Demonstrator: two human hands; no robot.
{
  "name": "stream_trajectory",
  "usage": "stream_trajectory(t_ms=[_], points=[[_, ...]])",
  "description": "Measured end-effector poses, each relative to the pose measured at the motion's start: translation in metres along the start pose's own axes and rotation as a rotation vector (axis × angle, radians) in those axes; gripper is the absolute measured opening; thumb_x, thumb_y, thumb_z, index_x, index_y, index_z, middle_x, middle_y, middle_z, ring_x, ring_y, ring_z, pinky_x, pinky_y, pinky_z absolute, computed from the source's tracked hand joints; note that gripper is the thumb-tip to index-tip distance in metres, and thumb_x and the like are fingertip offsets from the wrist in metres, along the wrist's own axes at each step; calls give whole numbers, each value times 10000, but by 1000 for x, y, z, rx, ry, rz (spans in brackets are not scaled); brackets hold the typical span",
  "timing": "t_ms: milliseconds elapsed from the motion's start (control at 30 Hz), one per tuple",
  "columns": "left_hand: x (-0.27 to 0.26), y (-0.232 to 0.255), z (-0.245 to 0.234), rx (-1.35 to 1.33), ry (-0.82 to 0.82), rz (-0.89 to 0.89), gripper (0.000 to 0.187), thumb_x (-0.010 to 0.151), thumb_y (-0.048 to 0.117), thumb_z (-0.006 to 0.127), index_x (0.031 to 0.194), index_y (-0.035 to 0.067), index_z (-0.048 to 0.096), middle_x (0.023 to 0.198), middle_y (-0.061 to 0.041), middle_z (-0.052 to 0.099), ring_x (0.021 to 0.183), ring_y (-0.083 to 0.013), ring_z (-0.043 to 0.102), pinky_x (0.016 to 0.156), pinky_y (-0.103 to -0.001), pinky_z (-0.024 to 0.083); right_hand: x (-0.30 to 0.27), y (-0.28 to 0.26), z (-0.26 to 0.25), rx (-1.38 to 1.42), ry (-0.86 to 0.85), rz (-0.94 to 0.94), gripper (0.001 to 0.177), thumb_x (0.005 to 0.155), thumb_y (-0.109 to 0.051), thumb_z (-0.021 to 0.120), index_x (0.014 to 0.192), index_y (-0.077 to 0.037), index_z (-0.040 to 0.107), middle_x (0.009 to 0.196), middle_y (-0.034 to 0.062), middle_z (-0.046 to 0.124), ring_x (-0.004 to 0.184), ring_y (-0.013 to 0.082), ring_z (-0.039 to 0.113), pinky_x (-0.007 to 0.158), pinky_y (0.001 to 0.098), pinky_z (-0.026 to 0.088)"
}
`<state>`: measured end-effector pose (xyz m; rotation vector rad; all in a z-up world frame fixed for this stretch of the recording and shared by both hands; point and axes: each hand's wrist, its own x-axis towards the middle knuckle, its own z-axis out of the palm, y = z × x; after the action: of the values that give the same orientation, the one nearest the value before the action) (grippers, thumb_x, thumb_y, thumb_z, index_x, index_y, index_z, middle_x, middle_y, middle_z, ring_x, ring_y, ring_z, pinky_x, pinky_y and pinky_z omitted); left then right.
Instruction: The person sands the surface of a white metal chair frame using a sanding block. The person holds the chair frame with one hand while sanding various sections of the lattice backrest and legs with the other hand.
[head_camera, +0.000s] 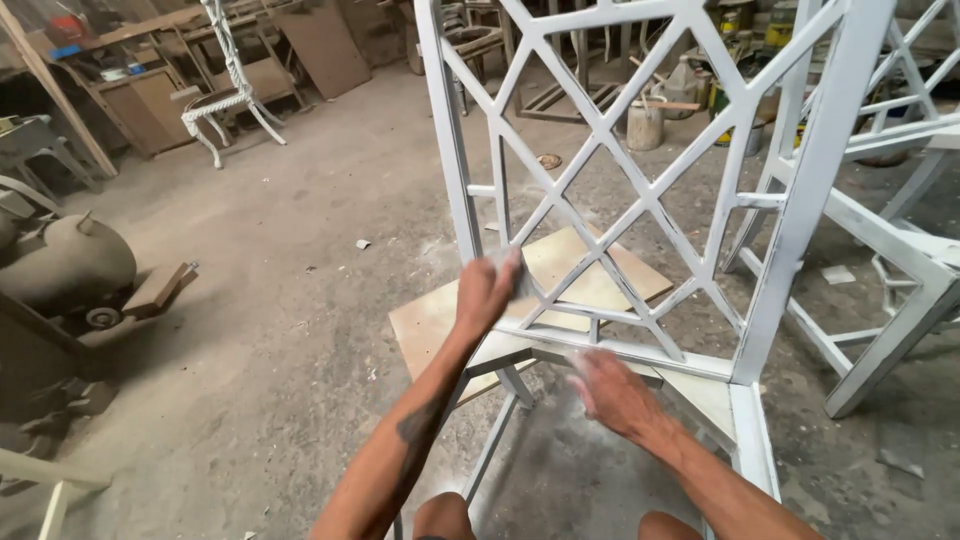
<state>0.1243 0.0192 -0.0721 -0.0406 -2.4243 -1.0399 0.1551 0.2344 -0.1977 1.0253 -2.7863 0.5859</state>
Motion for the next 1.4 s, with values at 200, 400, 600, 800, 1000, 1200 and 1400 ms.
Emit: stream_trajectory(t_ms=[200, 400, 600, 800, 1000, 1200, 1400], points=[[-79, 35, -18, -313, -349, -124, 618, 1053, 400, 442, 633, -16, 618, 663, -212, 612, 703, -311, 606, 716, -485, 502, -2, -72, -52, 125, 445, -289, 755, 953, -346, 673, 1517, 56, 374, 1491, 289, 427, 1435, 441, 378, 1209, 531, 332], [-71, 3, -34, -512, -346, -198, 730, 1100, 521, 259, 904, 18, 751, 900, -237, 732, 888, -364, 680, 845, -470, 539, 32, -92, -49, -142, 501, -372, 347, 929, -42, 578, 1253, 58, 655, 1142, 249, 654, 1165, 434, 644, 1057, 485, 528], [-60, -140, -33, 1, -15, -257, 542, 1062, 369, 350, 1269, -47, 630, 1197, -299, 634, 1181, -454, 621, 1019, -582, 475, 136, -69, -131, -560, 733, -600, 448, 948, 12, 526, 1373, -46, 658, 1345, 192, 641, 1287, 339, 617, 1073, 429, 515], [-56, -207, -5, -24, -507, -366, 756, 1001, 540, 408, 1411, -91, 480, 1326, -361, 577, 1267, -554, 556, 1073, -641, 448, 235, -48, -193, -1093, 943, -595, 462, 987, -57, 567, 1441, -89, 646, 1484, 122, 617, 1415, 288, 539, 1172, 444, 415], [-57, -209, -18, -171, -545, -443, 748, 1006, 522, 511, 1493, -42, 445, 1405, -334, 566, 1335, -489, 536, 1078, -596, 474, 232, -46, -156, -1262, 767, -614, 477, 883, -60, 613, 1356, -66, 676, 1461, 170, 610, 1433, 346, 513, 1201, 499, 393], [-47, -207, -14, -157, -635, -491, 467, 1022, 457, 519, 1244, 46, 512, 1250, -167, 622, 1088, -319, 624, 939, -451, 490, 237, -49, -185, -1251, 457, -393, 640, 950, 100, 464, 1571, -50, 510, 1667, 190, 426, 1590, 376, 306, 1315, 546, 172], [-53, -208, -16, -145, -637, -399, 824, 1027, 476, 507, 1557, -116, 288, 1508, -366, 444, 1411, -495, 453, 1133, -580, 433, 223, -72, -187, -1348, 682, -638, 367, 889, -120, 698, 1252, -88, 743, 1408, 131, 676, 1409, 311, 561, 1230, 501, 380]])
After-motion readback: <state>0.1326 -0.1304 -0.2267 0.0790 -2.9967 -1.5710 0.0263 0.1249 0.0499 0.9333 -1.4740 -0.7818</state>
